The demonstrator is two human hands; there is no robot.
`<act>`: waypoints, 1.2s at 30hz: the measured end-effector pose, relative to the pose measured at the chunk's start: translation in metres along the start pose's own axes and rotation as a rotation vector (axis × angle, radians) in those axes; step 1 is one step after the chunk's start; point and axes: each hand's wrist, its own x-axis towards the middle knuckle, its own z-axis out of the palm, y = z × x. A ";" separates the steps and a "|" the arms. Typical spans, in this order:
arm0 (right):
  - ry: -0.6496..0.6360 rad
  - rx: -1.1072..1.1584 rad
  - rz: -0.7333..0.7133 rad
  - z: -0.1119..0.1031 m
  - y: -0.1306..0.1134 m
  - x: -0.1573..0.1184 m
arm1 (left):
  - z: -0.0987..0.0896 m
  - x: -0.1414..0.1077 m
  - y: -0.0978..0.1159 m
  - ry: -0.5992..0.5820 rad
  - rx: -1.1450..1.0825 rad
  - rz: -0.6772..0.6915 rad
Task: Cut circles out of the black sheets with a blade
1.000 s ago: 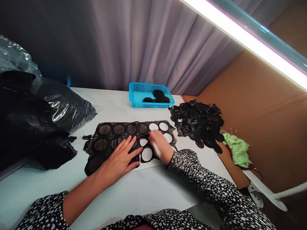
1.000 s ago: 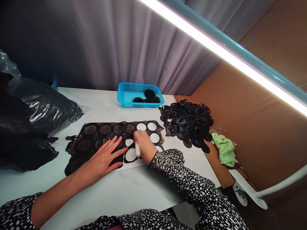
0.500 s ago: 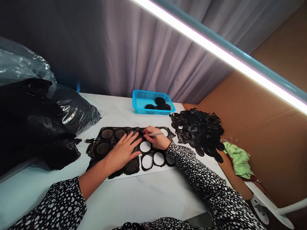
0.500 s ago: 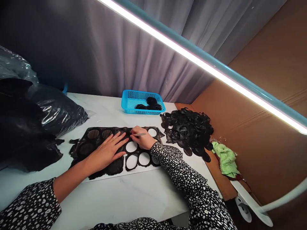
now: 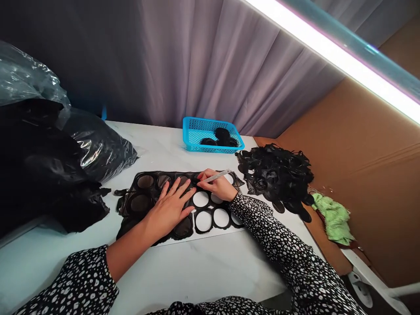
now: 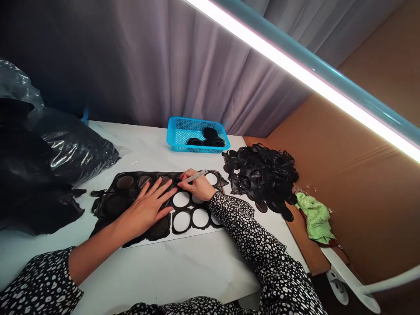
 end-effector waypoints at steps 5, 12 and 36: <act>0.033 -0.014 -0.014 0.004 0.000 0.001 | -0.001 0.001 0.002 -0.005 0.024 0.000; 0.028 -0.027 -0.003 0.002 0.002 0.002 | -0.003 0.001 0.003 -0.022 0.042 -0.005; 0.217 -0.238 -0.084 -0.016 -0.021 0.026 | -0.011 -0.031 -0.022 0.106 0.038 -0.026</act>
